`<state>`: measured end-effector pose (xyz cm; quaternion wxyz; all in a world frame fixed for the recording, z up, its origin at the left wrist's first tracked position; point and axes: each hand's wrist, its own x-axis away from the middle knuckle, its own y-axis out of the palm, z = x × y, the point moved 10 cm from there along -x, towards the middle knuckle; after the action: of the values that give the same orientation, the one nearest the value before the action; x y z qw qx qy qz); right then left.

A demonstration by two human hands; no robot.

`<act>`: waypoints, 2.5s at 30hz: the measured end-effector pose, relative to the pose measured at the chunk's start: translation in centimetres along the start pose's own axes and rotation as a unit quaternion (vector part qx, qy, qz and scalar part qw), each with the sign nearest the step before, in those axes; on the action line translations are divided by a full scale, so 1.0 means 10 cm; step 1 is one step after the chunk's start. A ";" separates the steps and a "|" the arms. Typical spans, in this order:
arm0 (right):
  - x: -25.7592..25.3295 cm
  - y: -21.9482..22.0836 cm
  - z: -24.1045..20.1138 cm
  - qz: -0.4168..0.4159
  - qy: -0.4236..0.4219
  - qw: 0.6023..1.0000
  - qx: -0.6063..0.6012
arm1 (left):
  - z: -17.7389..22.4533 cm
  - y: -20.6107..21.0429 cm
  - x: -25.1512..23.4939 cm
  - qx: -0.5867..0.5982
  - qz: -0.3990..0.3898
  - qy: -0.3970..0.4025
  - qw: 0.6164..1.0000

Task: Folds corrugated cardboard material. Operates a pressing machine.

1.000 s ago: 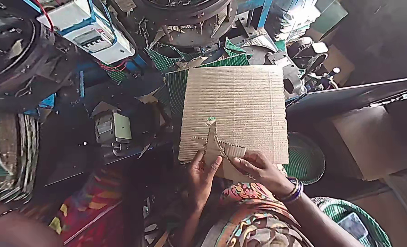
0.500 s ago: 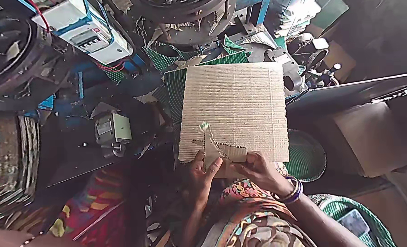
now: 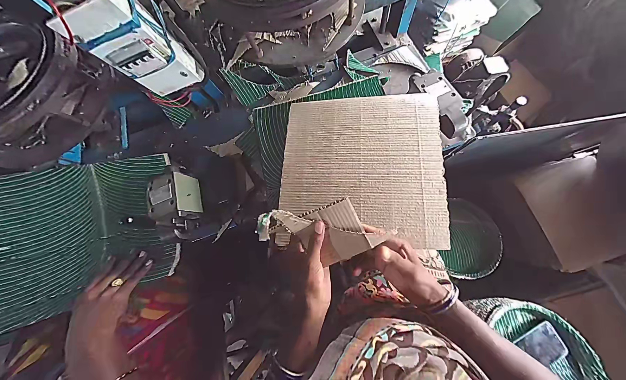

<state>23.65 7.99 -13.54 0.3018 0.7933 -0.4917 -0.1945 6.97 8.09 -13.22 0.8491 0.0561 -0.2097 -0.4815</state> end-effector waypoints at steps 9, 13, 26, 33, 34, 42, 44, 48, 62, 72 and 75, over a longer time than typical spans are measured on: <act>0.00 -0.17 0.05 0.169 -0.020 0.985 -0.014 | -0.24 0.19 0.22 0.042 -0.048 -0.060 0.996; 0.03 -0.24 -0.14 0.184 -0.040 0.981 0.044 | -0.04 0.07 0.06 0.017 -0.052 0.035 0.998; 0.09 -0.33 -0.54 0.187 -0.094 0.963 0.168 | 0.81 0.33 0.43 -0.429 -0.092 0.503 0.744; 0.13 -0.25 -0.55 0.144 -0.105 0.968 0.177 | 0.73 0.34 0.32 -0.431 -0.079 0.452 0.777; 0.13 -0.24 -0.54 0.134 -0.108 0.970 0.173 | 0.73 0.34 0.31 -0.428 -0.084 0.448 0.781; 0.13 -0.26 -0.53 0.091 -0.112 0.979 0.141 | 0.60 0.32 0.15 -0.357 -0.185 0.345 0.848; 0.13 -0.26 -0.54 0.090 -0.112 0.979 0.141 | 0.54 0.32 0.13 -0.322 -0.219 0.300 0.871; 0.12 -0.30 -0.57 0.104 -0.119 0.977 0.143 | 0.51 0.32 0.15 -0.217 -0.243 0.253 0.911; 0.07 -0.24 -0.50 0.112 -0.076 0.984 0.117 | 0.36 0.40 0.27 -0.180 -0.385 0.140 0.894; 0.09 -0.24 -0.39 0.131 -0.097 0.987 -0.002 | 0.28 0.47 0.30 -0.180 -0.391 0.142 0.891; 0.10 -0.29 -0.41 0.179 -0.112 0.977 0.030 | 0.36 0.39 0.22 -0.265 -0.309 0.226 0.885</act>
<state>28.55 9.22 -12.42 0.2505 0.6743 -0.6620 -0.2104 9.59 8.71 -8.15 0.6649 -0.0020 0.1514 -0.7314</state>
